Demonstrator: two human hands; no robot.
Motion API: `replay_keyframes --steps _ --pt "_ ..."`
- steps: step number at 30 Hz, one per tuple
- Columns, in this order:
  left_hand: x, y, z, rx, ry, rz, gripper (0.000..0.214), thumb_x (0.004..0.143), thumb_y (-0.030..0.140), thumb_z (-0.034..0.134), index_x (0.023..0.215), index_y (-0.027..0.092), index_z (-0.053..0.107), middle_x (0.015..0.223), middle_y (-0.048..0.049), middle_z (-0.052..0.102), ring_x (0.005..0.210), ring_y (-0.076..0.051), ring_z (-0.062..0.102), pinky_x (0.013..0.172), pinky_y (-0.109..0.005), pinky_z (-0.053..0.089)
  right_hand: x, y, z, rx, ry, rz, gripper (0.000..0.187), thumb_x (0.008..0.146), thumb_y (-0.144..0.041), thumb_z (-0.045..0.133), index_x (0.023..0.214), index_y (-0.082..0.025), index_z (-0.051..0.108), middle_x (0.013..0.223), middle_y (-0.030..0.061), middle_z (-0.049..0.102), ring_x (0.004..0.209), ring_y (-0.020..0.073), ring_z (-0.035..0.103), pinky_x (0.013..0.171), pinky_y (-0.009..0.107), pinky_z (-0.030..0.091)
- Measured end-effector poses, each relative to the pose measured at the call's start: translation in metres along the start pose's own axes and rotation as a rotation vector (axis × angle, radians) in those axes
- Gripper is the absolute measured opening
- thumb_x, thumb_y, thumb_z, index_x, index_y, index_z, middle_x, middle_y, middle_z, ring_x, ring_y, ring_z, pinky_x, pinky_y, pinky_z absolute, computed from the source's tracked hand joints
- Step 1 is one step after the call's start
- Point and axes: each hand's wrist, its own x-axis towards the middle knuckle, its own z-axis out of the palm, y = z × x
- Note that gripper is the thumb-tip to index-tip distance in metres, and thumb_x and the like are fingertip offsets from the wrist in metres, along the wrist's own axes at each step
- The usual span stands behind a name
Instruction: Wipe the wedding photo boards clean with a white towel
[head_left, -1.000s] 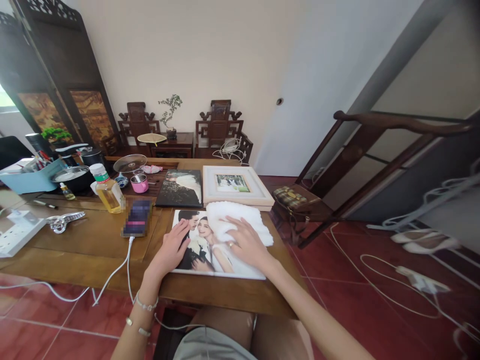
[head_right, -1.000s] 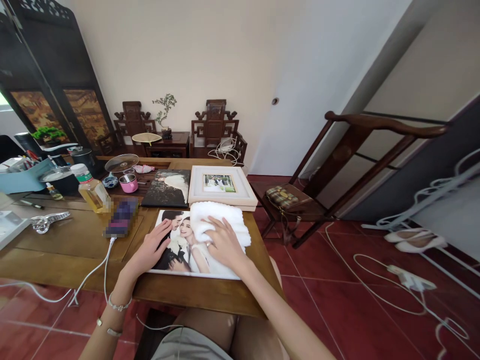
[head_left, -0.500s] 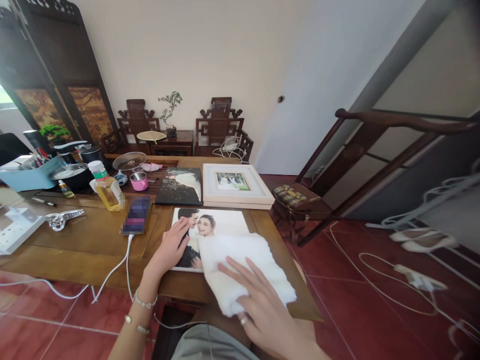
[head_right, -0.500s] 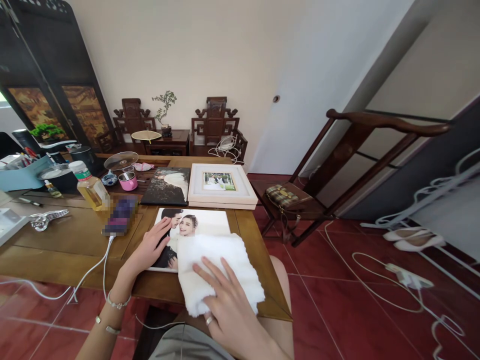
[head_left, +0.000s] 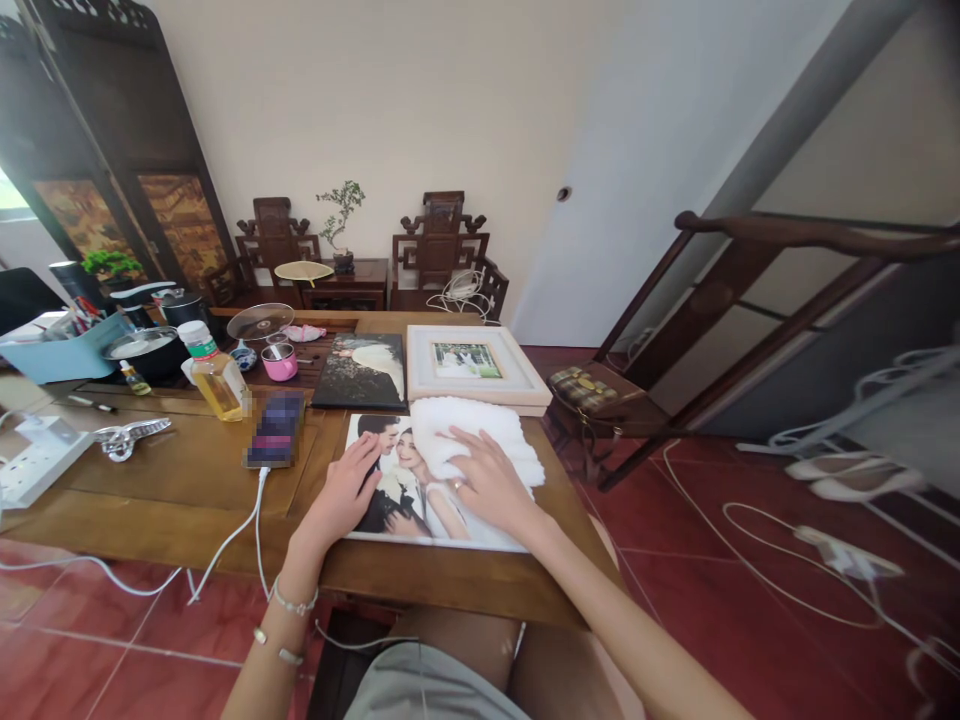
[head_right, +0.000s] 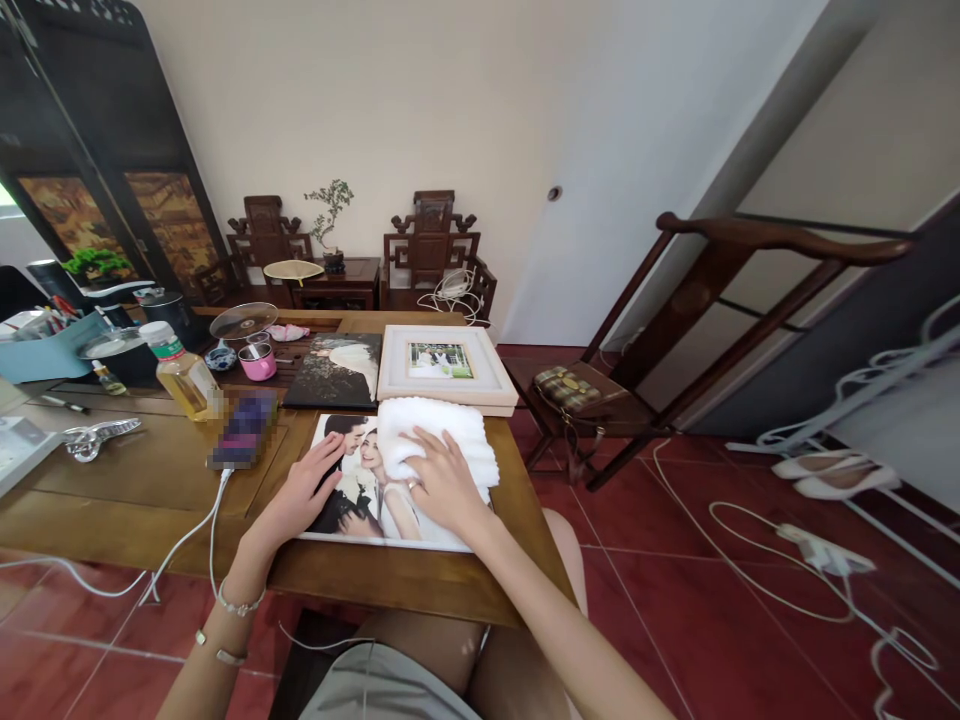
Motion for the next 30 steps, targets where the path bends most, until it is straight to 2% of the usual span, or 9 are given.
replay_keyframes --steps 3,7,10,13,17,23,30 --pt "0.000 0.000 0.000 -0.003 -0.002 -0.011 0.045 0.094 0.029 0.033 0.138 0.022 0.036 0.147 -0.0088 0.034 0.138 -0.021 0.026 0.107 -0.046 0.029 -0.007 -0.007 0.001 -0.002 -0.007 -0.006 0.028 0.068 -0.007 0.048 0.083 -0.017 0.069 0.135 0.0088 0.050 0.132 0.0287 0.034 0.109 0.055 0.019" --pt "-0.001 0.002 -0.001 0.004 -0.014 -0.034 0.044 0.095 0.030 0.032 0.138 0.022 0.036 0.148 -0.0087 0.033 0.138 -0.021 0.025 0.105 -0.046 0.031 -0.034 -0.031 0.000 0.000 -0.013 -0.021 0.027 0.068 -0.006 0.047 0.079 -0.017 0.068 0.137 0.0093 0.048 0.133 0.0301 0.031 0.109 0.058 0.017" --pt "-0.001 0.003 -0.001 0.003 -0.022 -0.038 0.045 0.095 0.031 0.032 0.139 0.023 0.035 0.148 -0.0087 0.032 0.138 -0.021 0.025 0.105 -0.046 0.031 -0.059 -0.049 -0.001 0.008 -0.005 -0.091 0.025 0.067 -0.006 0.047 0.074 -0.019 0.067 0.141 0.0072 0.043 0.136 0.0294 0.024 0.110 0.058 0.013" --pt "0.000 0.003 -0.002 0.004 -0.032 -0.040 0.045 0.095 0.032 0.031 0.139 0.023 0.034 0.148 -0.0089 0.032 0.138 -0.022 0.024 0.106 -0.047 0.030 -0.074 -0.056 -0.001 0.019 0.001 -0.154 0.023 0.064 -0.006 0.047 0.068 -0.019 0.065 0.143 0.0041 0.040 0.137 0.0278 0.022 0.111 0.056 0.012" --pt "0.000 0.004 -0.003 0.008 -0.034 -0.047 0.045 0.095 0.031 0.032 0.139 0.023 0.035 0.148 -0.0087 0.032 0.138 -0.022 0.025 0.105 -0.048 0.031 -0.069 -0.046 0.003 0.019 0.052 -0.199 0.021 0.062 -0.006 0.047 0.062 -0.019 0.063 0.139 0.0046 0.046 0.134 0.0273 0.029 0.110 0.055 0.017" --pt "0.001 0.003 -0.002 0.025 -0.041 -0.045 0.045 0.095 0.030 0.031 0.139 0.022 0.035 0.148 -0.0106 0.031 0.138 -0.024 0.025 0.104 -0.050 0.032 -0.055 -0.031 0.017 0.019 0.222 -0.267 0.018 0.063 -0.009 0.048 0.059 -0.019 0.062 0.133 0.0095 0.052 0.131 0.0292 0.035 0.108 0.055 0.021" --pt "0.003 0.000 -0.001 0.041 -0.038 -0.024 0.044 0.095 0.029 0.031 0.138 0.022 0.036 0.149 -0.0107 0.030 0.138 -0.023 0.024 0.104 -0.051 0.032 -0.049 -0.029 0.018 0.016 0.215 -0.185 0.018 0.064 -0.009 0.049 0.063 -0.020 0.064 0.132 0.0081 0.054 0.129 0.0293 0.038 0.108 0.055 0.022"
